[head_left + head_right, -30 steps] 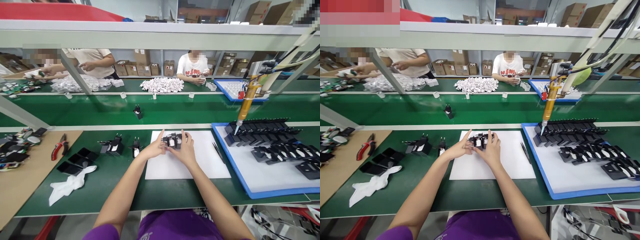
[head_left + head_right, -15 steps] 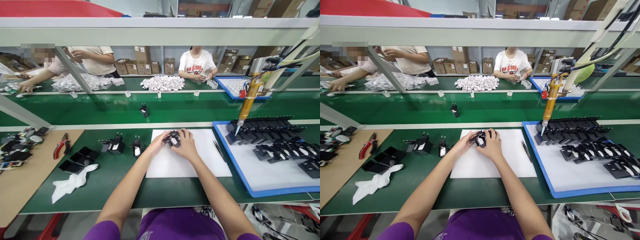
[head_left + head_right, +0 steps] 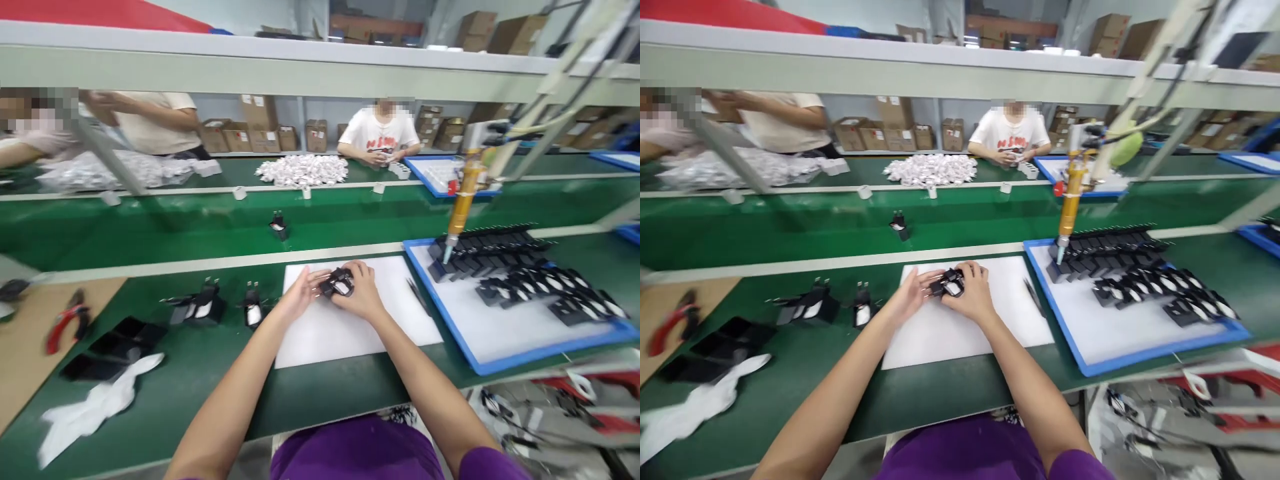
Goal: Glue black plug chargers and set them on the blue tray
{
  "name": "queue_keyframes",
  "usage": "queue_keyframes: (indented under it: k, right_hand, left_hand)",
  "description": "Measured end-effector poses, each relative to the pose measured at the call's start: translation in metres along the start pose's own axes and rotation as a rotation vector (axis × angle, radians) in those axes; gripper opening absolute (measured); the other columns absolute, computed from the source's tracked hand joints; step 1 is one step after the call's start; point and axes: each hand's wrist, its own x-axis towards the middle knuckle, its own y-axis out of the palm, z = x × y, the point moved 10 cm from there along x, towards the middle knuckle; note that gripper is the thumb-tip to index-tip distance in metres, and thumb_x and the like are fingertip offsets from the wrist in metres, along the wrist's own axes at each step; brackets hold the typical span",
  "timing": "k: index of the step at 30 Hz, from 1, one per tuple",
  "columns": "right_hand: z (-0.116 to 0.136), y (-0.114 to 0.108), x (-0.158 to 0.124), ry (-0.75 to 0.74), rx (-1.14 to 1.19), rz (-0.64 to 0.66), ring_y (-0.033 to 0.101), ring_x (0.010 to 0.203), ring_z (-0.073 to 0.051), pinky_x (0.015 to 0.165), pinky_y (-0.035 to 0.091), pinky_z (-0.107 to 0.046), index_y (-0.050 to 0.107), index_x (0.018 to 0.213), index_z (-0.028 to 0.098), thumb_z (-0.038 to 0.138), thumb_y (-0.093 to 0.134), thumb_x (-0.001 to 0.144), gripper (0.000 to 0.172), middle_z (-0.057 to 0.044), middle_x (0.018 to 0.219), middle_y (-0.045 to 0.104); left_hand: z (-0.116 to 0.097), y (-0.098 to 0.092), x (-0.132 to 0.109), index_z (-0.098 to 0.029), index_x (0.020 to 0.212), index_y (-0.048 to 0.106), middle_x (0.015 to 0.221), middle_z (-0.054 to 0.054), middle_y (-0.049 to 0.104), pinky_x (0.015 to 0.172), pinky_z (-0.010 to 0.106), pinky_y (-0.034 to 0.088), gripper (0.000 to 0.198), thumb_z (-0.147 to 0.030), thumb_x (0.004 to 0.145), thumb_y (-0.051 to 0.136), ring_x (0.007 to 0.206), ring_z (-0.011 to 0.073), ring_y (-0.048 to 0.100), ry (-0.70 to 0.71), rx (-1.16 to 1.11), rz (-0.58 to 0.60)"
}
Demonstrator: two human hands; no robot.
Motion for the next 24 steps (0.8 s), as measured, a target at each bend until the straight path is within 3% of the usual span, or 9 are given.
queue_keyframes:
  k: [4,7,12,16,20,24]
  right_hand:
    - [-0.006,-0.057,-0.036,-0.03,0.046,-0.048,0.045,0.123,-0.027,0.103,0.04,-0.041,0.052,0.114,0.023,0.034,0.073,0.059,0.06,-0.008,0.125,0.052]
    - [-0.033,-0.108,-0.074,0.028,0.028,-0.139,0.043,0.126,-0.027,0.106,0.038,-0.042,0.051,0.116,0.023,0.028,0.071,0.057,0.063,-0.01,0.13,0.048]
    - [-0.122,-0.209,-0.139,0.181,-0.191,-0.396,0.044,0.123,-0.029,0.106,0.036,-0.047,0.05,0.114,0.023,0.029,0.07,0.059,0.059,-0.011,0.13,0.047]
    - [-0.2,-0.275,-0.162,0.288,-0.39,-0.461,0.044,0.123,-0.032,0.106,0.032,-0.051,0.05,0.113,0.019,0.037,0.068,0.062,0.056,-0.014,0.127,0.048]
    - [-0.242,-0.302,-0.158,0.287,-0.399,-0.416,0.043,0.124,-0.031,0.107,0.031,-0.049,0.052,0.111,0.019,0.038,0.067,0.062,0.054,-0.012,0.124,0.05]
    - [-0.25,-0.291,-0.148,0.262,-0.386,-0.353,0.044,0.123,-0.029,0.104,0.034,-0.045,0.052,0.112,0.02,0.037,0.067,0.064,0.053,-0.01,0.123,0.052]
  left_hand:
    - [-0.002,0.007,0.004,-0.014,0.115,0.063,0.115,0.016,0.07,0.101,0.046,0.045,0.068,-0.071,0.082,0.046,0.113,0.0311,0.062,-0.019,0.042,0.032]
    - [0.007,0.01,0.012,-0.014,0.113,0.063,0.113,0.017,0.071,0.103,0.05,0.045,0.068,-0.071,0.077,0.054,0.11,0.034,0.064,-0.058,0.105,0.048]
    - [0.018,0.011,0.018,-0.017,0.111,0.064,0.112,0.015,0.071,0.104,0.051,0.046,0.063,-0.067,0.073,0.062,0.11,0.0354,0.064,-0.102,0.224,0.042]
    - [0.014,0.007,0.02,-0.017,0.11,0.064,0.111,0.015,0.072,0.101,0.05,0.05,0.066,-0.069,0.071,0.062,0.108,0.0359,0.065,-0.124,0.247,-0.006]
    - [0.011,0.005,0.018,-0.016,0.112,0.063,0.113,0.015,0.071,0.099,0.045,0.053,0.063,-0.067,0.075,0.059,0.109,0.0336,0.065,-0.141,0.251,-0.045]
    - [0.01,0.003,0.017,-0.015,0.111,0.063,0.112,0.015,0.071,0.099,0.044,0.054,0.062,-0.065,0.075,0.06,0.11,0.0336,0.065,-0.145,0.25,-0.073]
